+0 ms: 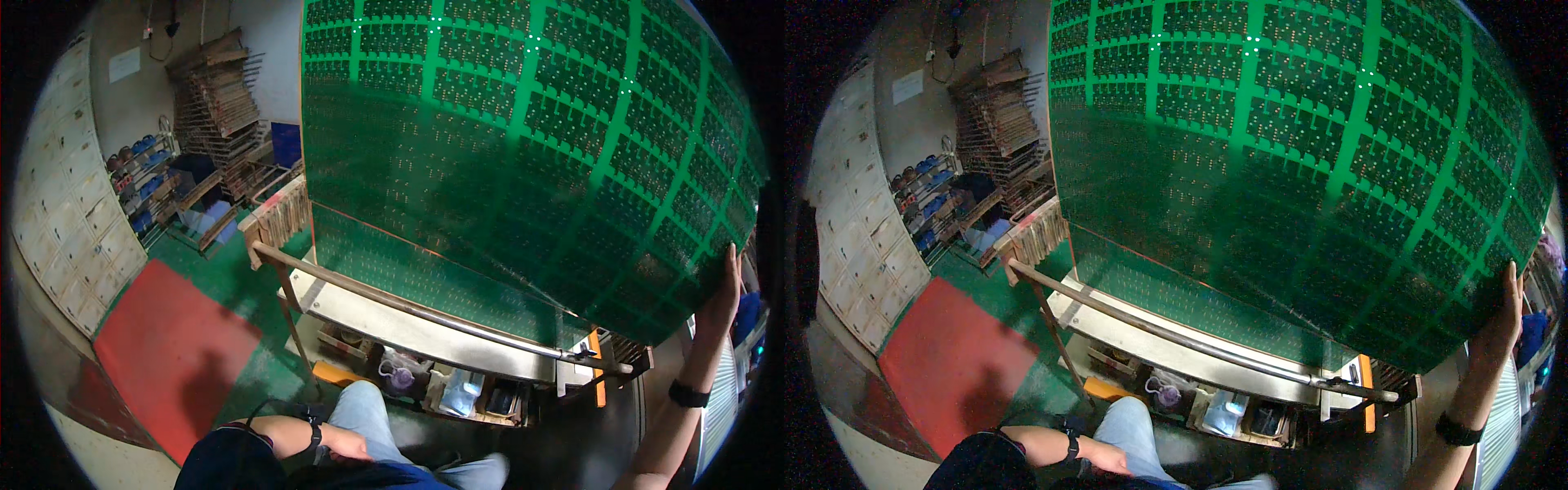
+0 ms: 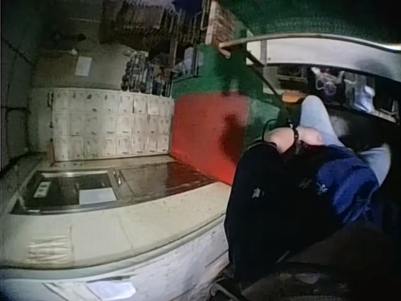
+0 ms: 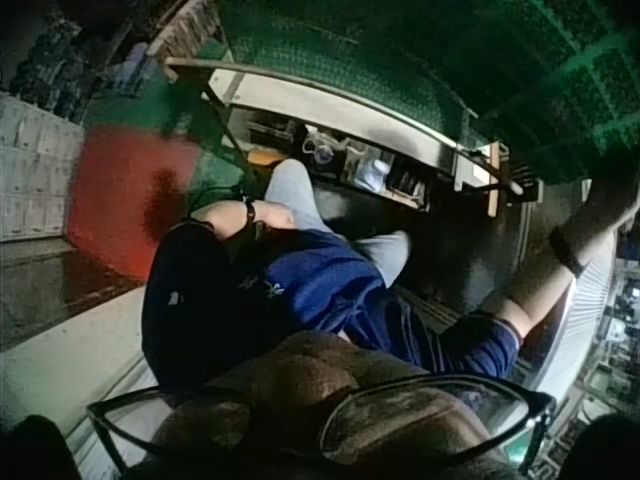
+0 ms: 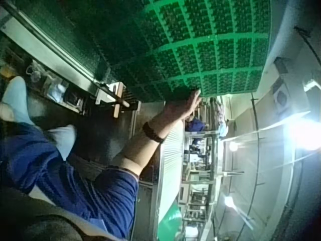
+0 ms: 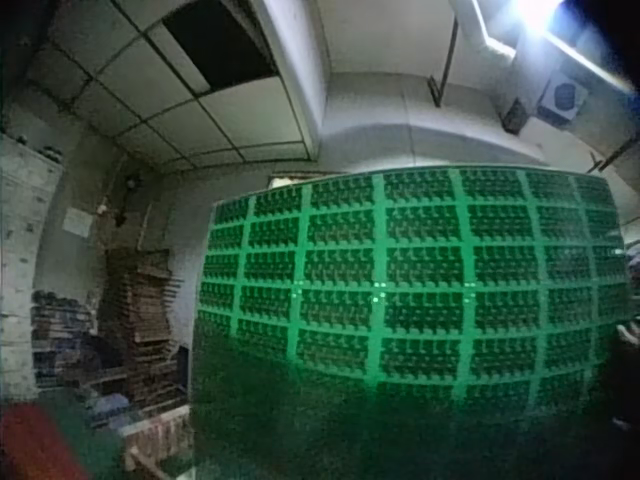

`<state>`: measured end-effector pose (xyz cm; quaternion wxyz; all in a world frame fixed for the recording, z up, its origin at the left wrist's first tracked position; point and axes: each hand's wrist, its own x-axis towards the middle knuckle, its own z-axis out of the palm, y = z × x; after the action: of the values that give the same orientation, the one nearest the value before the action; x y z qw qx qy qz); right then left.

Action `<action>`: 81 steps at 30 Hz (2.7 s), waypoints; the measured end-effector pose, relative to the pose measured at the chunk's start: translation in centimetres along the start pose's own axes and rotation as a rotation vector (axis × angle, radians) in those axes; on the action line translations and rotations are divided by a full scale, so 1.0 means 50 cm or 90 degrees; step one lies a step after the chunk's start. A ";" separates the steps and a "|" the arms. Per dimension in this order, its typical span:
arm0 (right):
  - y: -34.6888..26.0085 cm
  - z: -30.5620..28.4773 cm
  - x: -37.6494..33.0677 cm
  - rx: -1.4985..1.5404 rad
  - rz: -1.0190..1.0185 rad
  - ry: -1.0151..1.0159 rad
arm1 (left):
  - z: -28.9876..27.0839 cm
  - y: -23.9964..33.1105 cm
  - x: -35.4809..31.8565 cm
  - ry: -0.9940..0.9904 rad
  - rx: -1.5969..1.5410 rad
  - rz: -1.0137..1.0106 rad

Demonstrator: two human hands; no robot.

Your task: The recorder is taking large green circuit boards from an assembly machine and stacking them into a multi-slot rack.

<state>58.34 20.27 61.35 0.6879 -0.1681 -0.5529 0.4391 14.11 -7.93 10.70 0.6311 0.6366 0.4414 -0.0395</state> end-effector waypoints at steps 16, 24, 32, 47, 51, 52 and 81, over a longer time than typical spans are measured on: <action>0.103 0.116 0.061 -0.073 -0.069 -0.070 | -0.002 -0.044 0.032 0.015 0.052 0.006; 0.120 0.113 0.073 -0.008 -0.056 -0.070 | -0.011 -0.027 0.029 0.068 0.119 -0.049; 0.132 0.101 0.082 -0.004 -0.089 -0.087 | -0.012 -0.064 0.067 0.046 0.130 -0.025; 0.229 0.078 0.066 -0.141 -0.175 0.020 | -0.032 0.086 0.018 -0.051 -0.011 -0.174; 0.206 0.055 0.089 -0.293 -0.159 0.005 | -0.012 -0.002 0.031 0.008 0.034 -0.055; 0.179 0.051 0.099 -0.364 -0.147 -0.005 | -0.014 0.016 0.031 0.033 0.055 -0.001; 0.052 0.616 0.142 -0.868 -0.789 -0.086 | -0.066 -0.006 0.032 0.011 0.114 0.003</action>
<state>29.32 19.51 74.08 0.5187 -0.1848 -0.7217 -0.4196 13.25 -4.40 10.14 0.5676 0.6919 0.4403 -0.0720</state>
